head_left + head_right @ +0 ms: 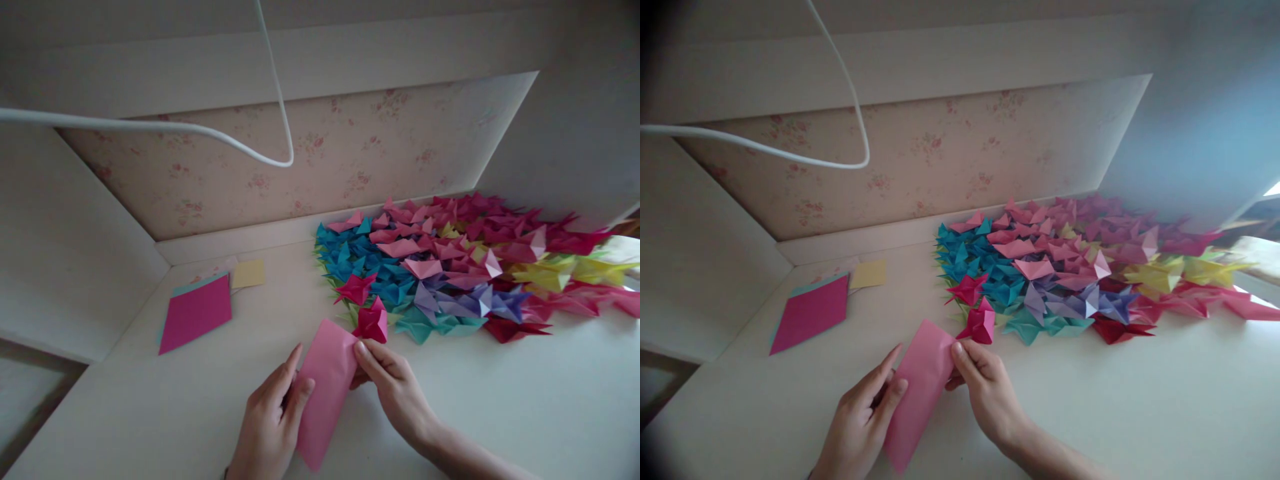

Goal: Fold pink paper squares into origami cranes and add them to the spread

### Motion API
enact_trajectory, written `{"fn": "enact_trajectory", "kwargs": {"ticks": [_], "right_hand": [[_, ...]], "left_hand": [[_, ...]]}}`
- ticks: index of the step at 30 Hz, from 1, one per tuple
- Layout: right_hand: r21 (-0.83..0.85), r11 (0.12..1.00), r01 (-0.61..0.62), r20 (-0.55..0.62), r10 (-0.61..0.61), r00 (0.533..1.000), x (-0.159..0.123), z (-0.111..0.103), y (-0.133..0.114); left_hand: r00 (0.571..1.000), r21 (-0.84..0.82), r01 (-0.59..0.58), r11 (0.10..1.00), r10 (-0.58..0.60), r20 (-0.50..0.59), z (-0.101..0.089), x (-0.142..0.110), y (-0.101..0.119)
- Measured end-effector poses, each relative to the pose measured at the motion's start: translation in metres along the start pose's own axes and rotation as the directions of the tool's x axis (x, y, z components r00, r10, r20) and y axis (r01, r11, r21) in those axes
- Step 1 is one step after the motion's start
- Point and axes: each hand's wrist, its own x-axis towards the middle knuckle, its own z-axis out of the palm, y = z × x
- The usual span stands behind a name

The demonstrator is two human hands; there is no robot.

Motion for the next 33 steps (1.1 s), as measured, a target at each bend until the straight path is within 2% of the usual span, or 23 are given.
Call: {"fn": "enact_trajectory", "kwargs": {"ticks": [7,13,22,33], "right_hand": [[-0.042,0.999,0.003,0.024,-0.001,1.0,-0.003,0.001,-0.005],[0.029,0.999,-0.021,0.093,0.018,0.996,-0.005,0.001,-0.009],[0.0,0.999,-0.049,0.178,0.048,0.983,-0.006,0.003,-0.016],[-0.103,0.994,-0.035,0.129,0.048,0.991,-0.006,0.004,-0.017]], "left_hand": [[1.0,-0.048,-0.008,0.999,0.008,0.018,-0.007,0.001,0.01],[1.0,-0.07,0.003,0.998,-0.001,0.02,-0.009,0.0,0.01],[1.0,-0.095,-0.008,0.995,0.011,0.028,-0.009,-0.001,0.011],[0.998,-0.134,0.015,0.991,-0.007,0.061,-0.01,0.0,0.012]]}}
